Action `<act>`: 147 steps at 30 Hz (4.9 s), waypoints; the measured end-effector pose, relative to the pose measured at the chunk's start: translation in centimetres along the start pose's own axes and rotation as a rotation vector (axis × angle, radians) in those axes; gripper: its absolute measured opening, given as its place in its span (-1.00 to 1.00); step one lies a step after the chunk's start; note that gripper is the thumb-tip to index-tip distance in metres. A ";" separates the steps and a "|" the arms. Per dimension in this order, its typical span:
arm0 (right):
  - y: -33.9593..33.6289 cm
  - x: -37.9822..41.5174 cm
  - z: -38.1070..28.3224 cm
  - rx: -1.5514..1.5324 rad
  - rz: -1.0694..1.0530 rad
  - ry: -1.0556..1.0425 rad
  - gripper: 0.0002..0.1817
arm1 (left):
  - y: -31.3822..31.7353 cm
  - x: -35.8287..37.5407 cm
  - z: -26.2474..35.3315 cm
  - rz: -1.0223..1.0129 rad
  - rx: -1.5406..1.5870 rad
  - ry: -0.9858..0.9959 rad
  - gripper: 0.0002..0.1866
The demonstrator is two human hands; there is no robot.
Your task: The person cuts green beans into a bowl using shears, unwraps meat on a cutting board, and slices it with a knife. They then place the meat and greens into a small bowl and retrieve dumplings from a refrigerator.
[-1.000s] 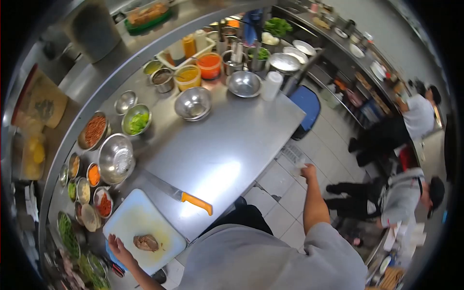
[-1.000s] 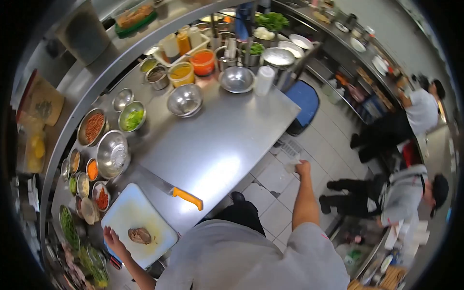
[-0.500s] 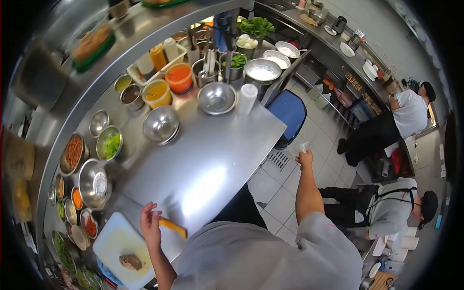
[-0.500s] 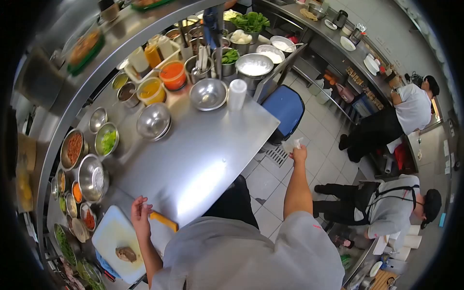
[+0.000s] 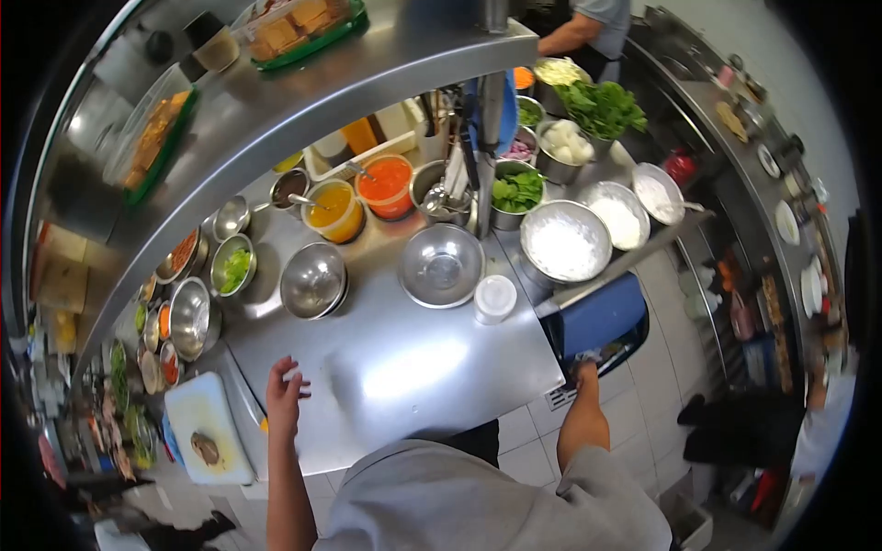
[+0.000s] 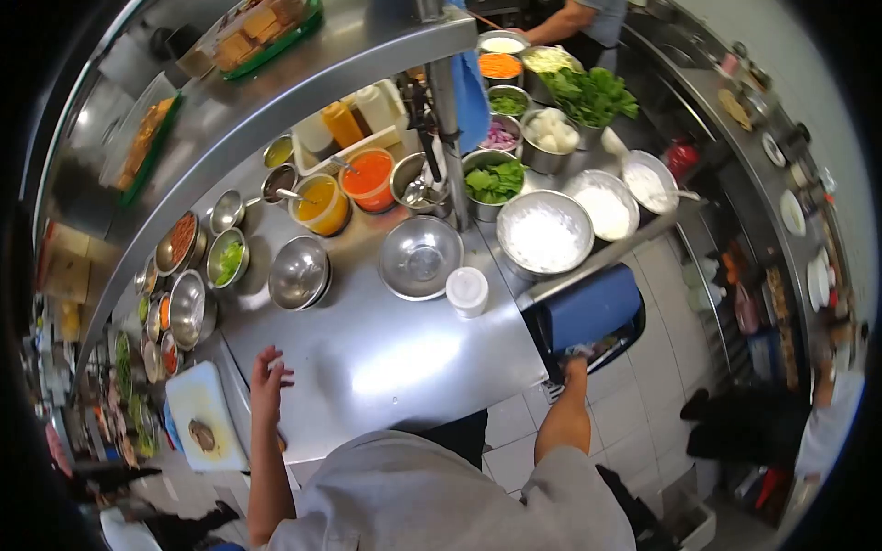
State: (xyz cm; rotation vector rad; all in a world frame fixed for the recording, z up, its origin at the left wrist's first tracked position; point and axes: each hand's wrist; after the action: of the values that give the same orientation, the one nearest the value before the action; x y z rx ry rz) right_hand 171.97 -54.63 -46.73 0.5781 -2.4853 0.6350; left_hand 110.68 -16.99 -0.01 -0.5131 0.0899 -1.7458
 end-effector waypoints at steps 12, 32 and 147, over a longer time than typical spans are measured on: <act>-5.2 9.5 -10.2 0.767 -0.182 0.115 -0.63 | 4.7 -16.3 2.2 0.329 -0.098 -0.209 -0.33; 1.2 26.6 -29.8 1.032 -1.329 0.028 -0.65 | 10.8 -1.7 -0.7 0.002 0.404 -0.218 -0.76; -2.8 -12.1 -73.9 -0.331 0.199 -0.825 -0.45 | 12.7 1.6 5.6 -0.002 0.701 -0.164 -0.81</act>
State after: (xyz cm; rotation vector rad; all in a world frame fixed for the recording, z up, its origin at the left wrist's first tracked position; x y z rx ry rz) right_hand 209.70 -14.06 3.68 0.5329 -3.3508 0.0116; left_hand 124.18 -20.45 1.31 -0.1335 -0.6186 -1.5998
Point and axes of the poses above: each hand's wrist, its own x-axis away from the middle knuckle, its own y-axis out of the palm, z = x × y, and after that the axes turned 4 degrees about -y, right-handed
